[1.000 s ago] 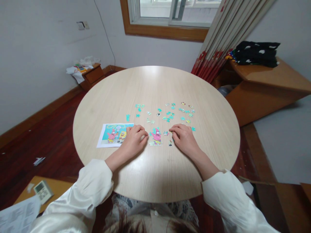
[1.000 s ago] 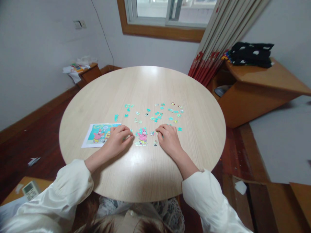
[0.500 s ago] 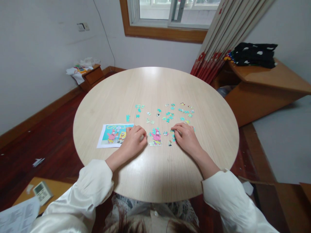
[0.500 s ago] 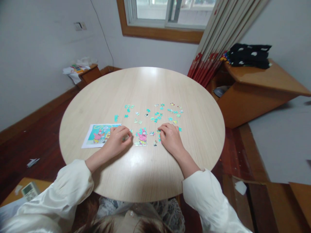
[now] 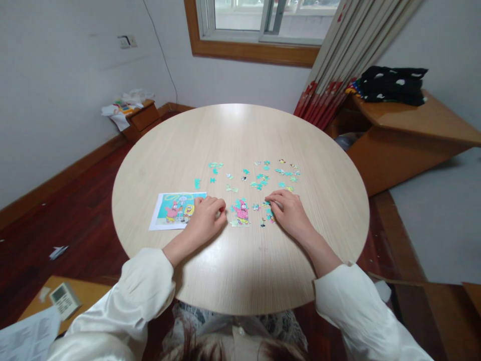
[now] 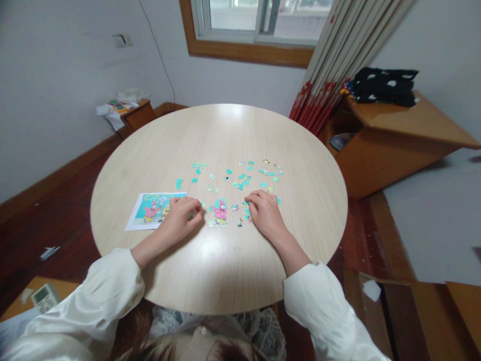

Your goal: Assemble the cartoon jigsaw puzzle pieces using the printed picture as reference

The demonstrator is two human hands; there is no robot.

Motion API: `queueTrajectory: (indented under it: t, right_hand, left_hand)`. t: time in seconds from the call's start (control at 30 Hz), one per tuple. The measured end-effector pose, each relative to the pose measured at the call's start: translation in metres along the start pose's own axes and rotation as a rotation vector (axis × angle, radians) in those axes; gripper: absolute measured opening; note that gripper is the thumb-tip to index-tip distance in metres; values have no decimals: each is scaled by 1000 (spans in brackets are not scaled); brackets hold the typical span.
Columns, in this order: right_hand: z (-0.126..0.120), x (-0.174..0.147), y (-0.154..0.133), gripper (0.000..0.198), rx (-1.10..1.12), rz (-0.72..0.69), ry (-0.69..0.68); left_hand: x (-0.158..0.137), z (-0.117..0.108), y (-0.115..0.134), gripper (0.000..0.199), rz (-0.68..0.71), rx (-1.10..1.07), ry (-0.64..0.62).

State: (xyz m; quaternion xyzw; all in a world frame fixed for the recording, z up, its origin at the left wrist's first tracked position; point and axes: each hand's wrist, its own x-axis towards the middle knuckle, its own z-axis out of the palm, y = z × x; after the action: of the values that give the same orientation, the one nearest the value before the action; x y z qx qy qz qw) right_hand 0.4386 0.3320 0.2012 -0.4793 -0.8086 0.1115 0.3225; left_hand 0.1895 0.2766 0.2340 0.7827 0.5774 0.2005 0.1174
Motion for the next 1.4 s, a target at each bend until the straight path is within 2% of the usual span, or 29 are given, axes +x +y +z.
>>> queueTrajectory:
  t: [0.27,0.5,0.6,0.8,0.93,1.4]
  right_hand:
    - [-3,0,-3,22,-5,-7,5]
    - [-15,-3,-2,22,-18,-11,-15]
    - [-22,-7,-3,22,-21,-31,-89]
    - [-40,-13,-12,19,2,-87,-330]
    - [-46,-13,-14,18,-20,-96,-417]
    - [-45,-19,-8,17,-52,-84,-390]
  left_hand:
    - [0,0,0,9,-8,-4,6]
    - [0,3,-3,10,0,8,7]
    - [0,3,-3,9,2,10,12]
    - [-1,3,-3,10,0,10,8]
    - [-1,5,-4,10,6,6,17]
    - [-3,6,-5,11,28,4,46]
